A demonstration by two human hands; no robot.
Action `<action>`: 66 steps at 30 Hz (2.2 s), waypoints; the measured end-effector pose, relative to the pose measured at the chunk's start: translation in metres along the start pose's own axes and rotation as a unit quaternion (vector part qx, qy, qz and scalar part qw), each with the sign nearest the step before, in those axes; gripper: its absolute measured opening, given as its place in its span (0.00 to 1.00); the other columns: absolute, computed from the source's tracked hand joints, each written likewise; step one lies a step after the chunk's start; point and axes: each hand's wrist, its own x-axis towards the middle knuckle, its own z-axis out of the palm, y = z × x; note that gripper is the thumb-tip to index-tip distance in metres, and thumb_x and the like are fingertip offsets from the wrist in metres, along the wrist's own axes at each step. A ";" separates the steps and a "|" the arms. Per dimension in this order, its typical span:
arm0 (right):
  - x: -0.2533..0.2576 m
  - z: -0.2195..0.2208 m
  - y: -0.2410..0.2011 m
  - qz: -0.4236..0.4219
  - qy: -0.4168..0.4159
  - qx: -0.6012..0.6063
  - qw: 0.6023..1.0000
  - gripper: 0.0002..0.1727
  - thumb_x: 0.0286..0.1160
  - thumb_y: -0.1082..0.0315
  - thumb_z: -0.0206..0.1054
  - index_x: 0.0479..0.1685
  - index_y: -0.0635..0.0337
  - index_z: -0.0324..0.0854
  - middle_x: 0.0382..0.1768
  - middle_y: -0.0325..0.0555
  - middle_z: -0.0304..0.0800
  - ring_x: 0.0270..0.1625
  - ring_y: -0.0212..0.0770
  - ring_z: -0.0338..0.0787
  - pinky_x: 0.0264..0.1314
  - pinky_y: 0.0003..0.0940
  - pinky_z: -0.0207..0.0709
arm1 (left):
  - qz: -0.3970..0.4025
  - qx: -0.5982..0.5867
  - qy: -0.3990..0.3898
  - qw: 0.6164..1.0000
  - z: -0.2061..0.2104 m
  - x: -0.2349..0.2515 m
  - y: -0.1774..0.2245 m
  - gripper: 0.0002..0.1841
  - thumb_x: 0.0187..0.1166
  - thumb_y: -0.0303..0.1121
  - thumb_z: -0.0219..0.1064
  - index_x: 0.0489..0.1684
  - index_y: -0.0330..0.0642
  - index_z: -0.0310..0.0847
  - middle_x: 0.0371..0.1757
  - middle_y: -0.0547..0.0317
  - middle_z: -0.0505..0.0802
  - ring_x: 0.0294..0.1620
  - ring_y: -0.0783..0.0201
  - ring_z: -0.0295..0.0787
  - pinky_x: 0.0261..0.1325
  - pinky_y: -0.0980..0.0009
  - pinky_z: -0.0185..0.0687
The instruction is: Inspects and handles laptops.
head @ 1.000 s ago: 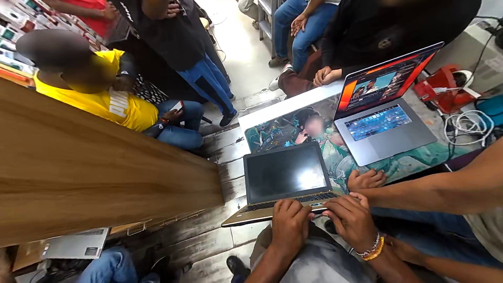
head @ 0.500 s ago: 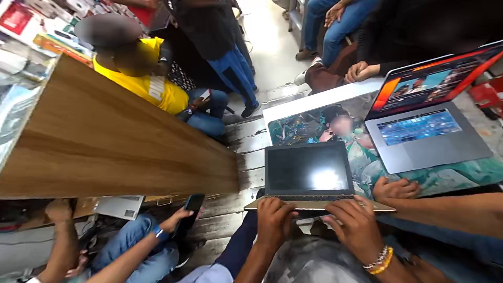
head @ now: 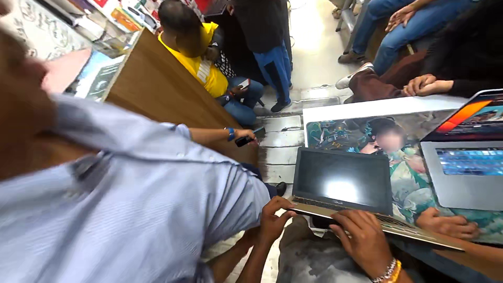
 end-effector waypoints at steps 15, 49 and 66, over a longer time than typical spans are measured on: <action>0.034 0.025 -0.024 -0.060 -0.045 -0.032 0.997 0.18 0.83 0.46 0.59 0.50 0.46 0.90 0.48 0.39 0.93 0.51 0.44 0.91 0.51 0.42 0.86 | -0.049 -0.138 0.011 0.989 0.016 -0.008 -0.079 0.15 0.59 0.30 0.86 0.45 0.41 0.95 0.51 0.57 0.95 0.57 0.66 0.91 0.66 0.66 0.87; -0.051 -0.167 0.024 0.132 0.296 0.224 0.919 0.20 0.65 0.59 0.81 0.58 0.35 0.86 0.51 0.27 0.92 0.56 0.33 0.91 0.64 0.33 0.86 | 0.333 0.124 -0.247 0.901 0.123 0.125 0.143 0.15 0.87 0.46 0.60 0.43 0.48 0.89 0.37 0.61 0.90 0.46 0.63 0.89 0.62 0.67 0.85; -0.036 -0.171 0.028 0.197 0.141 -0.157 0.957 0.25 0.84 0.38 0.55 0.41 0.43 0.91 0.35 0.35 0.93 0.44 0.36 0.90 0.62 0.43 0.76 | 0.312 0.191 -0.232 0.901 0.149 0.123 0.135 0.19 0.78 0.63 0.64 0.53 0.66 0.88 0.70 0.72 0.87 0.85 0.65 0.70 0.89 0.41 0.48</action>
